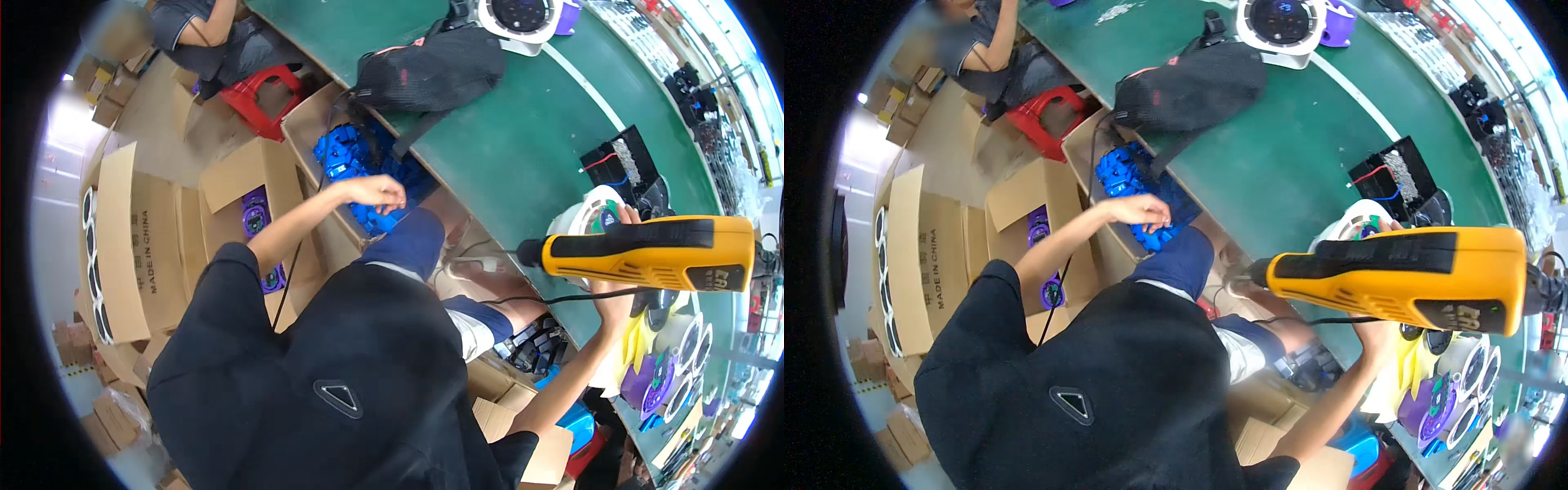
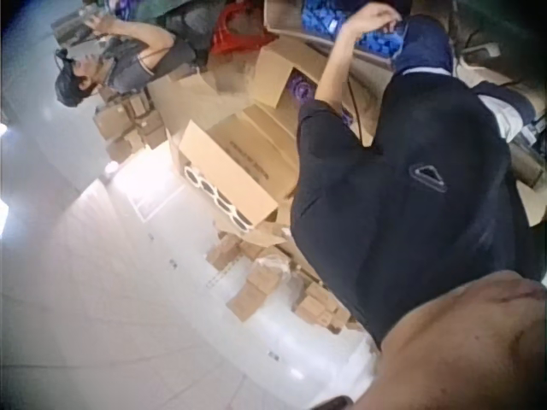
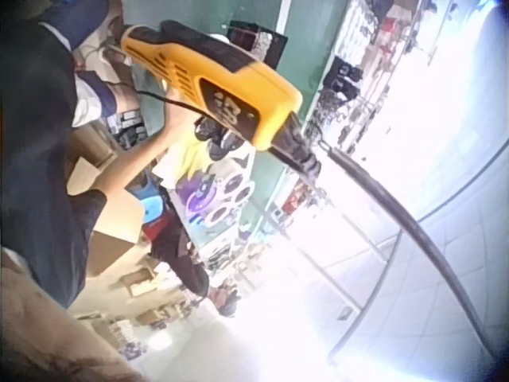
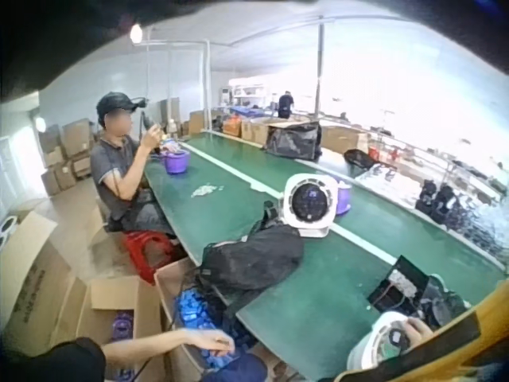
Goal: Assembling and testing an electronic fan or humidifier device using an electric screwdriver and heat gun.
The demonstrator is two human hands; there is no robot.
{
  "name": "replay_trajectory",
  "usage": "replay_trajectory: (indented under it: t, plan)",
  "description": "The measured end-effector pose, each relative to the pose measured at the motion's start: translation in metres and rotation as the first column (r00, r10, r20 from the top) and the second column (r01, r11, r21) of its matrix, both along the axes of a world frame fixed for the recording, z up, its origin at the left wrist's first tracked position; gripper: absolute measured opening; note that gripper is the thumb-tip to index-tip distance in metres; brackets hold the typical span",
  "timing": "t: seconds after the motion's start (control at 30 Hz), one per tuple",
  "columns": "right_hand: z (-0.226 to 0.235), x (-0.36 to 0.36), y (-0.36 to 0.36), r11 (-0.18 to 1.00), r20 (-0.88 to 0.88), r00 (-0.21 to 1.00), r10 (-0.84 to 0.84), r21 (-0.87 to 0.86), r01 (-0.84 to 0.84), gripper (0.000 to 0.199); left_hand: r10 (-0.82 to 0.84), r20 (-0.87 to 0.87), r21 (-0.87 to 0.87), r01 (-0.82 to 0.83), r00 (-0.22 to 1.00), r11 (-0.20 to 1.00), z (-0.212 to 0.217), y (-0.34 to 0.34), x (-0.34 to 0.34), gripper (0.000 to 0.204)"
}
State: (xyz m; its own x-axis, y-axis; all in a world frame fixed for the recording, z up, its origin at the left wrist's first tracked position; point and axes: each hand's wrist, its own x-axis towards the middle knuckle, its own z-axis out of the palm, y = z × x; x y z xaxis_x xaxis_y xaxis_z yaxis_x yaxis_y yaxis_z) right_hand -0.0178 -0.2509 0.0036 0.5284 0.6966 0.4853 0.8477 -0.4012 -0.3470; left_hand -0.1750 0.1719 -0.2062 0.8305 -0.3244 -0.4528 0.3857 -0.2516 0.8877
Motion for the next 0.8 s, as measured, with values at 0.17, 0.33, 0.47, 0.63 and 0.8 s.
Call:
replay_trajectory:
  t: [0.17,0.33,0.47,0.63,0.8]
  plan:
    - [-0.031,-0.001,-0.017,0.936,0.003,0.937,-0.351,0.02,0.35,0.056,-0.066,0.208,0.782,-0.125,0.976,0.611,-0.061,-0.012,-0.014,0.04]
    - [0.009,-0.018,0.006,0.982,-0.337,0.931,-0.143,0.068,0.175,0.036,-0.166,0.424,0.435,-0.039,0.89,0.9,0.033,-0.052,0.017,0.025]
    - [0.005,-0.015,-0.003,0.981,-0.355,0.929,-0.102,0.12,0.153,0.053,-0.142,0.592,0.257,-0.019,0.794,0.966,0.122,-0.094,0.025,0.02]
    - [0.006,-0.018,0.013,0.805,-0.492,0.801,0.342,0.592,0.021,0.085,-0.024,0.789,0.182,-0.195,0.614,0.964,0.174,-0.125,0.037,0.032]
    - [0.05,-0.02,0.071,0.632,-0.385,0.733,0.562,0.771,-0.08,0.104,-0.101,0.912,0.202,-0.22,0.398,0.954,0.166,-0.174,0.091,0.079]
